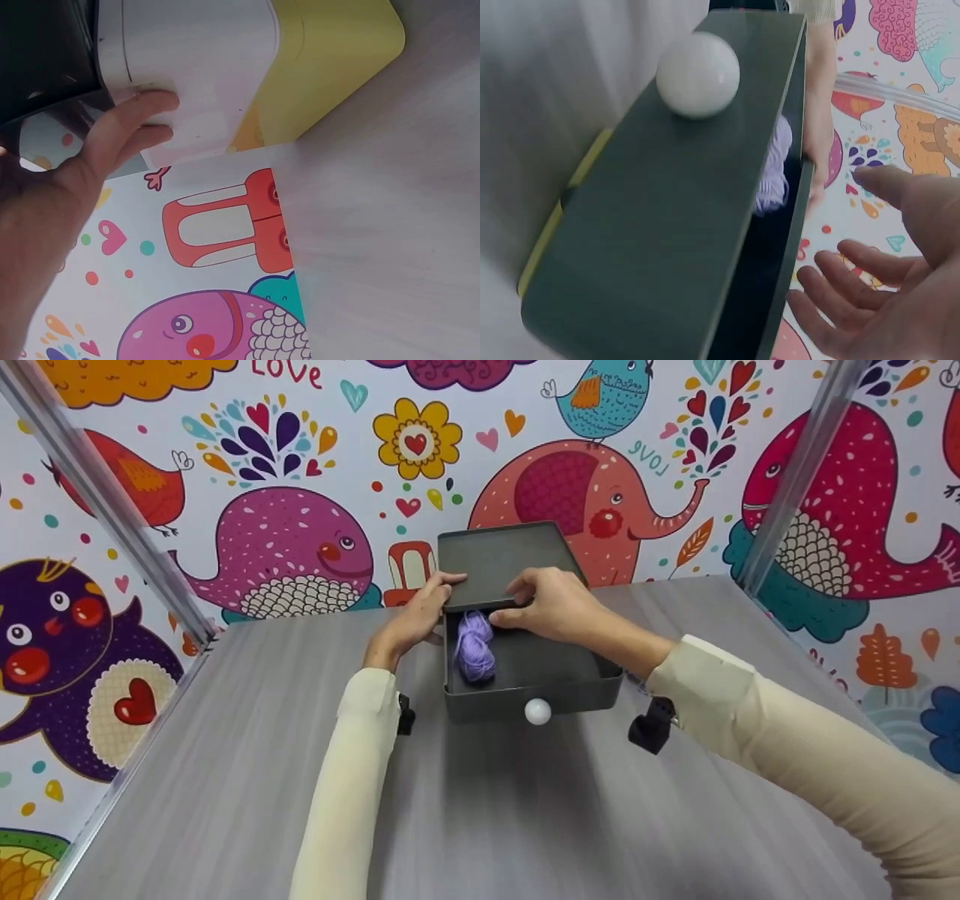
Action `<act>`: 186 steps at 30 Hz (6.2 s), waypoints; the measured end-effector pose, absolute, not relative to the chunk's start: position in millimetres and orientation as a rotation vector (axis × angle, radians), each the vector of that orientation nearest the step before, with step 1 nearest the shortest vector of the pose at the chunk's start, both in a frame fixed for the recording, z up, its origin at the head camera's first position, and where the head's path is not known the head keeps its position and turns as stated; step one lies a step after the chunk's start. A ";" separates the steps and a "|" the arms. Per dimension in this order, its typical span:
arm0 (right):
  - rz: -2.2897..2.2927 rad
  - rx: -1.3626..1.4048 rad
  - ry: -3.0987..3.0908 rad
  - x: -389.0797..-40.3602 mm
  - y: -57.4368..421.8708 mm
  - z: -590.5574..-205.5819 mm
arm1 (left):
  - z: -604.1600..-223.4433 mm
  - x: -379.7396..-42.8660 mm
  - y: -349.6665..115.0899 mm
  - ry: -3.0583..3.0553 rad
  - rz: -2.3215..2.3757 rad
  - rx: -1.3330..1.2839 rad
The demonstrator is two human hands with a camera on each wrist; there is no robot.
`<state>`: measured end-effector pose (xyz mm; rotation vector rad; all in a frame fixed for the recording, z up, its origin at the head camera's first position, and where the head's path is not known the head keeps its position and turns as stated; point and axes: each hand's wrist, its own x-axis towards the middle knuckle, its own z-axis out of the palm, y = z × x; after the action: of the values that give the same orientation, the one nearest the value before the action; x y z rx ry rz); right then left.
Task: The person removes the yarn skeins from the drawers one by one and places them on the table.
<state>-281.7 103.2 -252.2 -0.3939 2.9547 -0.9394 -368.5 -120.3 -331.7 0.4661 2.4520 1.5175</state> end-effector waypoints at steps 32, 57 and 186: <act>-0.865 -0.254 2.748 -286.0 71.5 -286.7 | -333.2 -368.1 -120.1 2.486 1.496 0.506; -0.845 -0.274 2.803 -288.4 63.7 -295.5 | -333.4 -365.8 -121.7 2.446 1.522 0.494; -1.741 0.385 2.668 -338.6 339.4 -412.0 | -334.8 -364.8 -121.4 2.468 1.511 0.493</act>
<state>-338.6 339.4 -412.0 0.3847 2.6684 -1.7410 -364.8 -121.4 -334.8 0.4928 2.4678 1.5106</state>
